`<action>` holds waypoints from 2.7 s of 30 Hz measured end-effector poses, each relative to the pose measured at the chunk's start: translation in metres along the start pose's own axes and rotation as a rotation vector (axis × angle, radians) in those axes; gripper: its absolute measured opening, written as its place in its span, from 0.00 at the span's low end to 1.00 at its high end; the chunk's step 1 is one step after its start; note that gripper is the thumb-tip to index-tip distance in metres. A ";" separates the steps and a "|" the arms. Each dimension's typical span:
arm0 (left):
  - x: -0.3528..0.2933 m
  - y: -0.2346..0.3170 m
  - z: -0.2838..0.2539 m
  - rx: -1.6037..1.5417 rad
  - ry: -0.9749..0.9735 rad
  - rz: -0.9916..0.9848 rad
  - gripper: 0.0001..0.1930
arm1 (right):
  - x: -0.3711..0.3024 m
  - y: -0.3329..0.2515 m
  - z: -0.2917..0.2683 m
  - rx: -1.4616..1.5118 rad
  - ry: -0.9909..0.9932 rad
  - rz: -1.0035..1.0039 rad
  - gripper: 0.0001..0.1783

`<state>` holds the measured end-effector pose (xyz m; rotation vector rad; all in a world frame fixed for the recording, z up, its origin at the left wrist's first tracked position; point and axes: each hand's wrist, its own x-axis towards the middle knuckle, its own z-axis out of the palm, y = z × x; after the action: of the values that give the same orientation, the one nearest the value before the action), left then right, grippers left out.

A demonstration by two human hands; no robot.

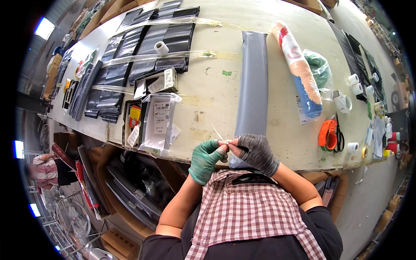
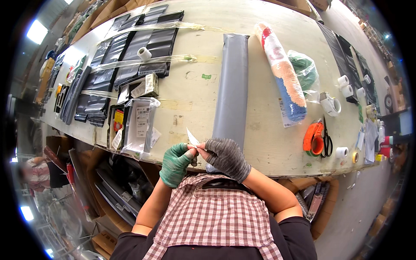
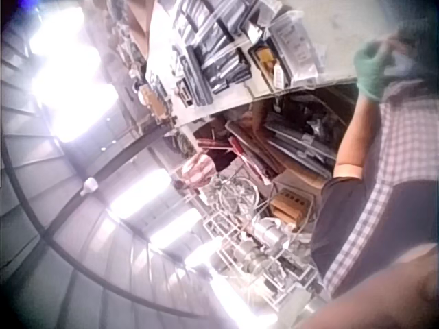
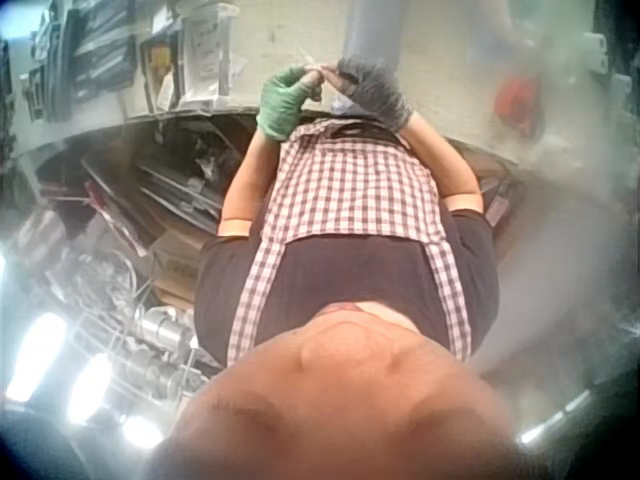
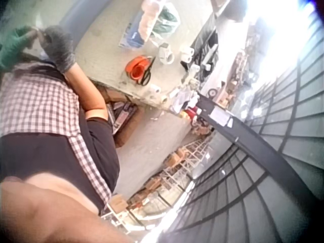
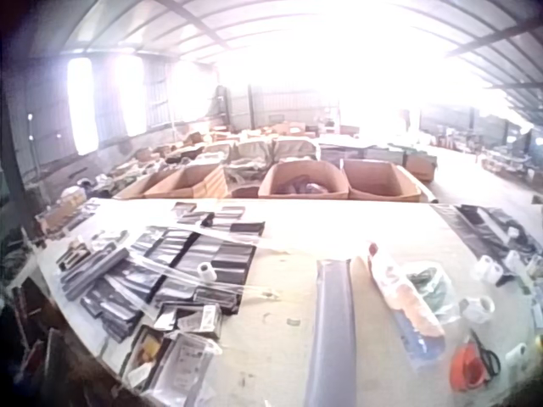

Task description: The person takes rolled items from a large box, places them into plastic sleeves, seals the sleeves with tape, and applies shipping labels.

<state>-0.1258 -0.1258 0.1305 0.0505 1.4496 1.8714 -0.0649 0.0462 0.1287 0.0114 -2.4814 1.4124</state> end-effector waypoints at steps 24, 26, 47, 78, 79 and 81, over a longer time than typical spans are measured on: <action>-0.010 -0.001 0.012 0.051 0.136 0.095 0.08 | 0.006 -0.006 -0.006 -0.158 0.056 -0.354 0.10; -0.011 0.005 0.015 0.116 0.145 0.072 0.06 | 0.005 -0.001 -0.008 -0.142 0.041 -0.330 0.08; 0.001 -0.011 0.013 0.602 0.170 0.343 0.05 | -0.008 0.016 -0.004 0.394 -0.166 0.418 0.10; 0.233 -0.052 0.123 1.691 0.310 0.245 0.51 | -0.100 0.142 -0.146 -0.548 0.354 0.215 0.12; 0.219 -0.049 0.123 1.598 0.302 0.134 0.51 | -0.119 0.141 -0.173 -0.630 0.484 0.270 0.10; 0.182 -0.046 0.128 1.526 0.287 -0.031 0.51 | -0.157 0.149 -0.213 -1.165 0.514 0.574 0.19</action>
<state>-0.1725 0.0862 0.0644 0.4802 2.6879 0.3623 0.1154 0.2821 0.0666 -1.1735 -2.5037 -0.1339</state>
